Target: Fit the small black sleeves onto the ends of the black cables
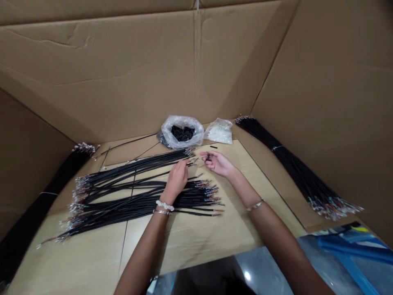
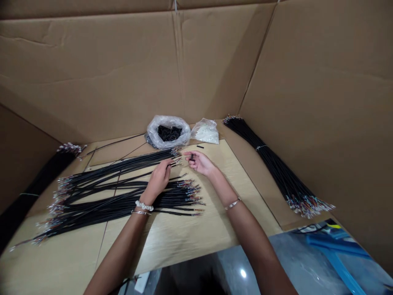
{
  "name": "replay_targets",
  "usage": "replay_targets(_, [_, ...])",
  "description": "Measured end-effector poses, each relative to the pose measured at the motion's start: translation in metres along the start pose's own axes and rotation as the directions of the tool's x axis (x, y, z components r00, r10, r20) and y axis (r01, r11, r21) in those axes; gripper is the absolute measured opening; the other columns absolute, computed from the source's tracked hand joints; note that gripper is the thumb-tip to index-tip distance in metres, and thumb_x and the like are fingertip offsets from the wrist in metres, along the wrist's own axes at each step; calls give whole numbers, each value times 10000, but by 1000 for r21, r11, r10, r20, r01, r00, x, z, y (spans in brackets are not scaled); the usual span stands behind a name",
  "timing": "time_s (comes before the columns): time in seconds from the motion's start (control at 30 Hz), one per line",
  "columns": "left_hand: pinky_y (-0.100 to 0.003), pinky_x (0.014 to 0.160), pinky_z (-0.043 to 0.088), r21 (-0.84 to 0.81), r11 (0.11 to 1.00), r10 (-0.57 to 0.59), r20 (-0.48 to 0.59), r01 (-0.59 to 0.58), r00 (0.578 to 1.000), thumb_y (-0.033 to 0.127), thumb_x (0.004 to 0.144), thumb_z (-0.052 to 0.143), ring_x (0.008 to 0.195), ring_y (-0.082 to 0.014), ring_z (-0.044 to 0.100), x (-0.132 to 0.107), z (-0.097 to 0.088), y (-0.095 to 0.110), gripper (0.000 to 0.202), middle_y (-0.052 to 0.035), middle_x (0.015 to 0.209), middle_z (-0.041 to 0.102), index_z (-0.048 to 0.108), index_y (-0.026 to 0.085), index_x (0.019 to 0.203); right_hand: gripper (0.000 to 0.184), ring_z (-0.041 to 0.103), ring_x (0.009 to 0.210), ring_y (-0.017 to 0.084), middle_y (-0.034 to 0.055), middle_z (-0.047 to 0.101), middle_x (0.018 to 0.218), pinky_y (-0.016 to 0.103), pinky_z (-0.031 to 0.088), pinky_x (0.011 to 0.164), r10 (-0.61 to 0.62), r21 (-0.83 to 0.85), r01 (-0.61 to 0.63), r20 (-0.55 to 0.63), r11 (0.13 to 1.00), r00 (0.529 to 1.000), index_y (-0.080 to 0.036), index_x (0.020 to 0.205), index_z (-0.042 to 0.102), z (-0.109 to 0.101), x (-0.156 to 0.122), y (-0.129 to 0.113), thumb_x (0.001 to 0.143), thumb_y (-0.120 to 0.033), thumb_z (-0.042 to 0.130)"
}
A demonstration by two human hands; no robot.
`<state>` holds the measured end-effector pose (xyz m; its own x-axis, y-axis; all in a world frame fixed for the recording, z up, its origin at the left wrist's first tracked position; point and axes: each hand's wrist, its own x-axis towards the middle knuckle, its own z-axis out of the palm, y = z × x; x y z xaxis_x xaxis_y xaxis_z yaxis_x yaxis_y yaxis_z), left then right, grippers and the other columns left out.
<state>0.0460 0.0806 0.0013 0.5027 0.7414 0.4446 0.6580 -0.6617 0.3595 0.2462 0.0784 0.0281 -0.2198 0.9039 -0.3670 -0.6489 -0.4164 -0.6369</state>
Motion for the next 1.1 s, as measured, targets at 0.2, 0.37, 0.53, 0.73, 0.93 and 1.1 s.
replay_targets(0.2, [-183, 785, 353, 87, 990, 109, 44, -112, 993, 314, 956, 308, 871, -58, 448, -7, -3, 23, 353, -53, 934, 500, 575, 201, 1159, 339, 146, 383, 34, -53, 276, 525, 177, 61, 367, -56, -392, 28, -58, 919, 997, -127, 686, 473, -11, -19, 24, 918, -361, 395])
replay_targets(0.37, [-204, 687, 259, 193, 969, 139, 89, -155, 986, 332, 960, 290, 762, -58, 374, -9, -4, 22, 373, -48, 859, 481, 618, 159, 925, 488, 234, 456, 67, -34, 299, 547, 214, 147, 423, -190, -696, 252, 167, 673, 967, -147, 660, 474, -18, -17, 42, 836, -602, 457])
replay_targets(0.53, [-211, 689, 245, 213, 963, 133, 145, -163, 980, 320, 956, 305, 740, -65, 358, -9, -4, 21, 357, -42, 851, 491, 592, 136, 852, 509, 295, 574, 91, -19, 333, 614, 232, 240, 535, -232, -738, 411, 340, 535, 911, -156, 669, 424, -18, -16, 45, 803, -644, 486])
replay_targets(0.73, [-200, 758, 310, 56, 992, 101, 178, -112, 979, 346, 967, 247, 810, -66, 424, -10, -7, 27, 406, -51, 893, 521, 577, 116, 911, 574, 337, 641, 103, -8, 366, 664, 243, 296, 626, -270, -767, 453, 366, 454, 891, -153, 679, 406, -15, -19, 45, 813, -711, 423])
replay_targets(0.93, [-191, 760, 308, -58, 998, 28, 203, -16, 979, 375, 967, 262, 798, -47, 433, -12, -8, 26, 423, -33, 884, 534, 593, 128, 871, 564, 446, 715, 126, 34, 513, 742, 262, 354, 714, -298, -736, 487, 387, 470, 873, -127, 736, 506, -11, -24, 45, 870, -662, 390])
replay_targets(1.1, [-187, 751, 320, -128, 992, 27, 211, 0, 977, 388, 958, 295, 802, -46, 443, -12, -9, 25, 419, -35, 866, 540, 588, 112, 840, 525, 418, 683, 114, 14, 492, 705, 245, 339, 668, -295, -754, 486, 390, 441, 872, -131, 734, 514, -11, -24, 47, 848, -641, 463])
